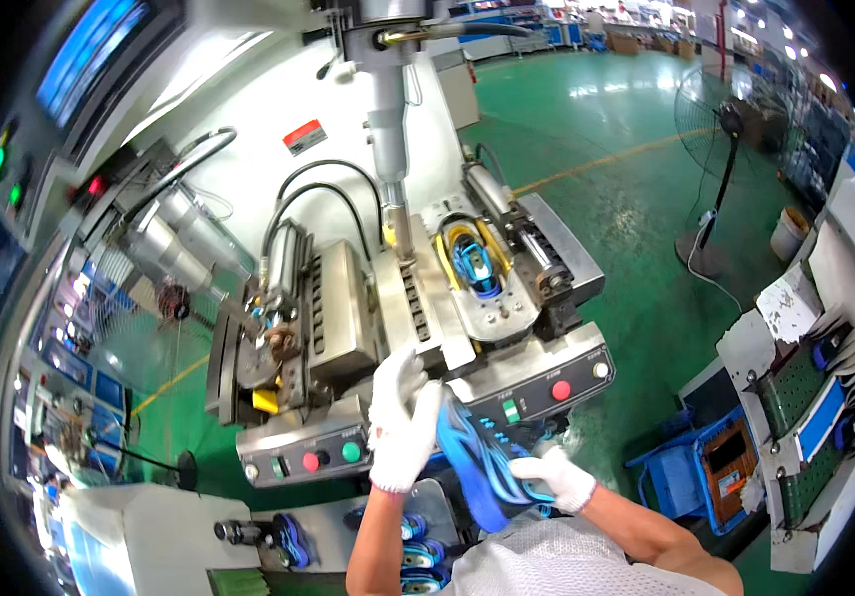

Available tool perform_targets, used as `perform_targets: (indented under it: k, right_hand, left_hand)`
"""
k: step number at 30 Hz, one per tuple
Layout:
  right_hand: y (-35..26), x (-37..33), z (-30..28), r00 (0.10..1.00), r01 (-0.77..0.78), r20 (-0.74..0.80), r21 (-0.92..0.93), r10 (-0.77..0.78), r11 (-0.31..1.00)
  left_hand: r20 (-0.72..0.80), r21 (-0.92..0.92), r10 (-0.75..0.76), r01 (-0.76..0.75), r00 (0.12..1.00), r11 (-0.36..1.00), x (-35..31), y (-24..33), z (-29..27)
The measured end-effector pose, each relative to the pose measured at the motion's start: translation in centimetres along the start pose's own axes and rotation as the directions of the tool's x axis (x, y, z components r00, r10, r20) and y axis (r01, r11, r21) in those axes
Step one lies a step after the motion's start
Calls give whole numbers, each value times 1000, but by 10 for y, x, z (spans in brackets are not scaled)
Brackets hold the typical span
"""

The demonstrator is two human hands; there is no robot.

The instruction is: The person processes sneakers by moving them between a heating tunnel and an industrial sole-pressing machine. They pick up blue sneakers from a workspace, place them into machine slots to apply pressure to the soles, and then move them into a conveyor tunnel.

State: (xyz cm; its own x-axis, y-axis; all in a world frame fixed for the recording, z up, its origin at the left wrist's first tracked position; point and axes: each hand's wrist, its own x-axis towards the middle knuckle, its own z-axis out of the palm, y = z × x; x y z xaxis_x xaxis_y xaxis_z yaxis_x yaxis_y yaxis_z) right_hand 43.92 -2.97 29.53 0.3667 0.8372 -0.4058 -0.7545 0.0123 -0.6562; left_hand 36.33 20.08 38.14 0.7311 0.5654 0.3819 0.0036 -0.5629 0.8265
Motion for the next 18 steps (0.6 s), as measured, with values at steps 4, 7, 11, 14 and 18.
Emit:
perform_targets:
  k: [4,7,11,14,18]
  right_hand:
    - [-31,-8,-50,969,246,-60,302,-239,921]
    - [-38,-26,-91,888,409,-357,322,-291,854]
    - [-42,-42,-120,850,485,-417,378,-322,789]
    - [-21,-52,-146,770,535,-548,275,-327,799]
    - [-63,-37,-111,722,367,-635,15,-275,930]
  left_hand:
    - [66,-168,-168,177,984,970,110,-81,92]
    - [56,233,-347,326,936,916,192,-98,155]
    - [-113,295,-443,456,889,840,260,-163,212]
    - [-155,485,-333,365,930,795,280,-196,245]
    - [6,580,-477,386,879,718,312,-199,236]
